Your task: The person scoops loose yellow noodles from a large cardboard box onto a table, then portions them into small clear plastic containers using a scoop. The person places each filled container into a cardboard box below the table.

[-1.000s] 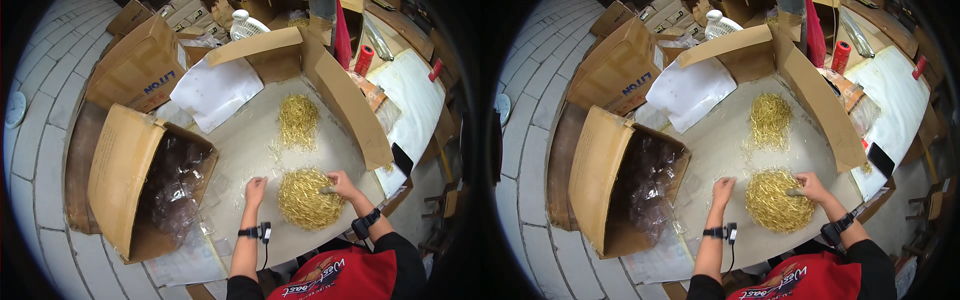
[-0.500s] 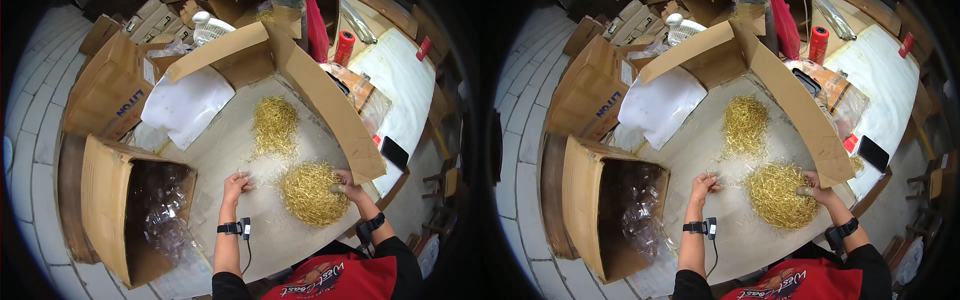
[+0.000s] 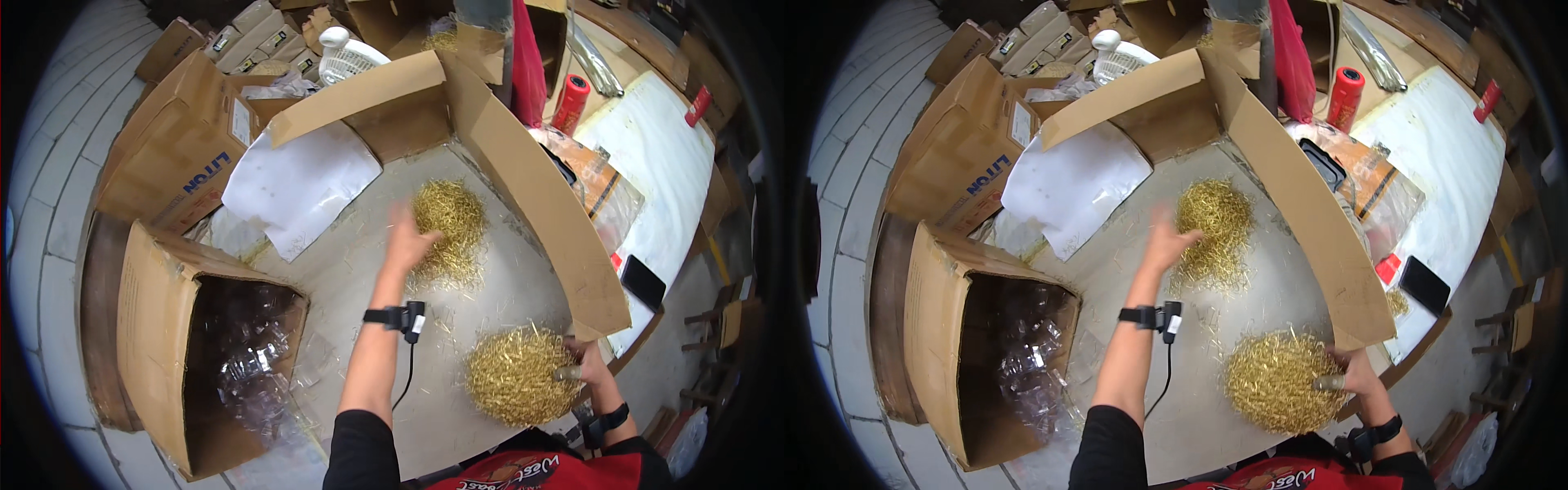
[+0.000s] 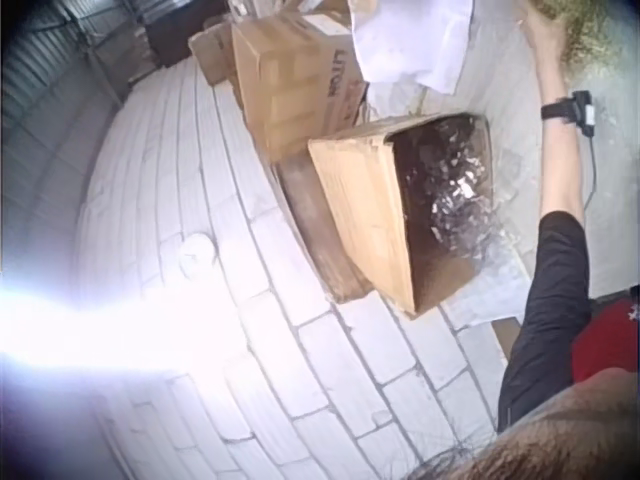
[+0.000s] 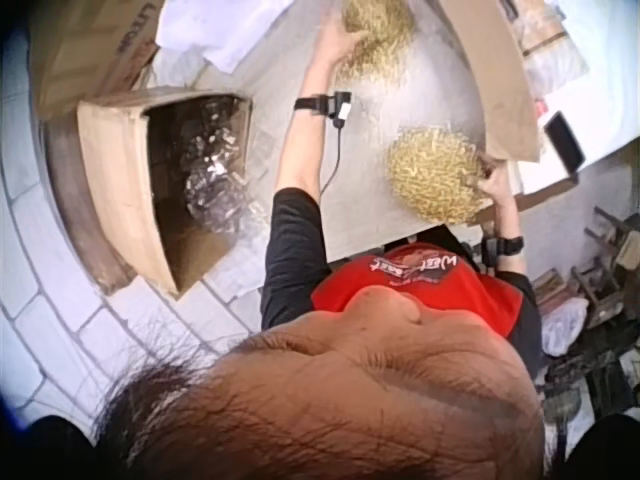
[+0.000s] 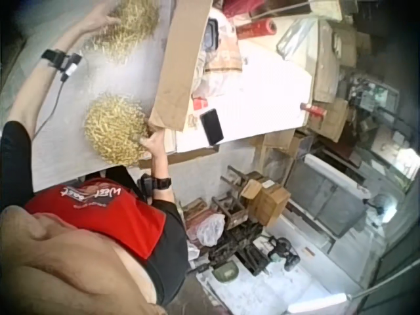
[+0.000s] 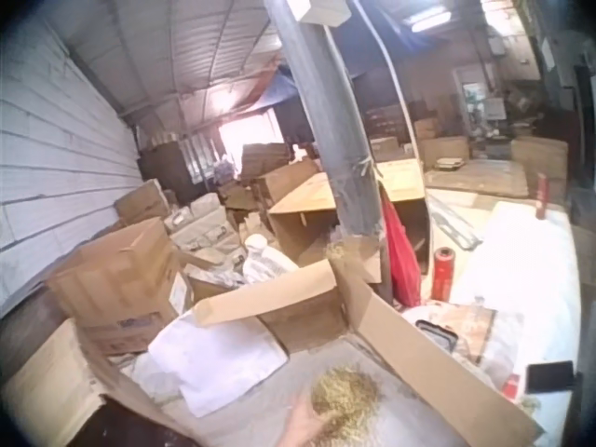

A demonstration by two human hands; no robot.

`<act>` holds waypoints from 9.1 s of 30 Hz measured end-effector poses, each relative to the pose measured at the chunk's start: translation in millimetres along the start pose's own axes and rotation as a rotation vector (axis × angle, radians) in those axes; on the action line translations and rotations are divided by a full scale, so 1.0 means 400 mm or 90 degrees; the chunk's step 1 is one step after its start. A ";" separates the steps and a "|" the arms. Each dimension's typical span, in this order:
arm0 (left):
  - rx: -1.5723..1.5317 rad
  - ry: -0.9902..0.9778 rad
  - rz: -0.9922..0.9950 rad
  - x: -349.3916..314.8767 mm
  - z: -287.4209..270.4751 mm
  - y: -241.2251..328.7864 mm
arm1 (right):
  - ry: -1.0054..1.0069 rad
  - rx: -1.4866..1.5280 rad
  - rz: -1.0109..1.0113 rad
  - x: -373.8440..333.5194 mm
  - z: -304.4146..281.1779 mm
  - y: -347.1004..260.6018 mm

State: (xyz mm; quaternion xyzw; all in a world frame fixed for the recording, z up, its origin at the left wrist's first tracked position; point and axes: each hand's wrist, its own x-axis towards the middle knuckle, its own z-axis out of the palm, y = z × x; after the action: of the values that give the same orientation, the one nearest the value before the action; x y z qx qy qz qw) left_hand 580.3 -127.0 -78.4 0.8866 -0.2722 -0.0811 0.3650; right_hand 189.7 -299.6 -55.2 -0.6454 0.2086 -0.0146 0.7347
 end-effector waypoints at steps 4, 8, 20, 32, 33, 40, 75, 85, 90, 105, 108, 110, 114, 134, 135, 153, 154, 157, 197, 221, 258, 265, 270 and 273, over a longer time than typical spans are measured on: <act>0.111 -0.041 -0.023 0.038 0.070 0.067 | 0.011 0.016 -0.032 -0.024 -0.024 0.082; -0.041 -0.038 -0.134 0.060 0.029 0.029 | 0.036 -0.023 -0.058 -0.040 0.007 -0.027; -0.568 0.299 -0.104 -0.319 -0.508 0.077 | 0.169 0.090 -0.151 0.002 0.150 -0.134; -0.497 0.512 -0.172 -0.780 -0.578 0.093 | 0.402 -0.030 -0.277 0.391 0.439 -0.243; -0.518 0.527 -0.177 -0.806 -0.569 0.089 | 0.431 -0.068 -0.270 0.454 0.442 -0.232; -0.608 0.622 -0.284 -0.793 -0.370 0.047 | 0.320 -0.444 -0.124 0.749 0.333 -0.181; -0.450 0.425 -0.323 -0.856 -0.275 0.093 | 0.104 -0.512 -0.304 0.558 0.447 0.016; -0.389 0.315 -0.238 -0.902 -0.164 0.117 | -0.210 0.197 0.160 0.136 0.619 0.096; -0.518 0.400 -0.387 -1.079 -0.293 0.033 | -0.116 0.311 0.153 0.107 0.612 0.006; 0.138 0.138 -0.207 -1.349 -0.129 -0.235 | 0.026 -0.042 -0.046 0.156 0.767 -0.063; 0.190 0.151 -0.237 -1.337 -0.155 -0.265 | 0.055 -0.100 -0.099 0.136 0.836 -0.077; 0.209 0.192 -0.290 -1.350 -0.166 -0.286 | 0.067 -0.100 -0.108 0.147 0.860 -0.080; 0.164 0.231 -0.297 -1.352 -0.164 -0.293 | 0.098 -0.053 -0.080 0.119 0.857 -0.074; 0.175 0.226 -0.311 -1.338 -0.165 -0.288 | 0.281 -0.085 -0.161 0.171 0.420 -0.171; 0.176 0.228 -0.308 -1.341 -0.167 -0.288 | 0.286 -0.028 -0.184 0.148 0.411 -0.164; 0.211 0.219 -0.305 -1.340 -0.164 -0.286 | 0.240 -0.312 -0.348 0.053 0.633 -0.237; 0.206 0.223 -0.298 -1.333 -0.167 -0.285 | 0.223 -0.339 -0.267 0.076 0.628 -0.215; 0.198 0.226 -0.288 -1.340 -0.167 -0.284 | 0.206 -0.385 -0.309 0.074 0.683 -0.191; 0.186 0.229 -0.292 -1.345 -0.167 -0.291 | 0.047 -0.233 -0.085 -0.007 0.648 -0.147; 0.191 0.209 -0.321 -1.340 -0.167 -0.291 | 0.062 -0.009 -0.045 0.102 0.569 -0.131; 0.178 0.226 -0.309 -1.332 -0.170 -0.298 | 0.124 -0.128 -0.207 0.275 0.617 -0.244; 0.165 0.217 -0.314 -1.340 -0.173 -0.293 | 0.164 -0.230 -0.211 0.343 0.701 -0.267; 0.166 0.217 -0.319 -1.337 -0.171 -0.289 | 0.163 -0.181 -0.222 0.412 0.763 -0.237; 0.163 0.220 -0.323 -1.332 -0.181 -0.287 | 0.195 -0.109 -0.193 0.457 0.827 -0.293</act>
State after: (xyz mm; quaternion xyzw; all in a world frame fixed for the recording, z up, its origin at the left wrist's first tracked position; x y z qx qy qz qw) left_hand 206.8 272.5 -134.9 0.9654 0.0152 0.0169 0.2597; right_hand 493.1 -60.5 30.4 -0.7198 0.2190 -0.2047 0.6261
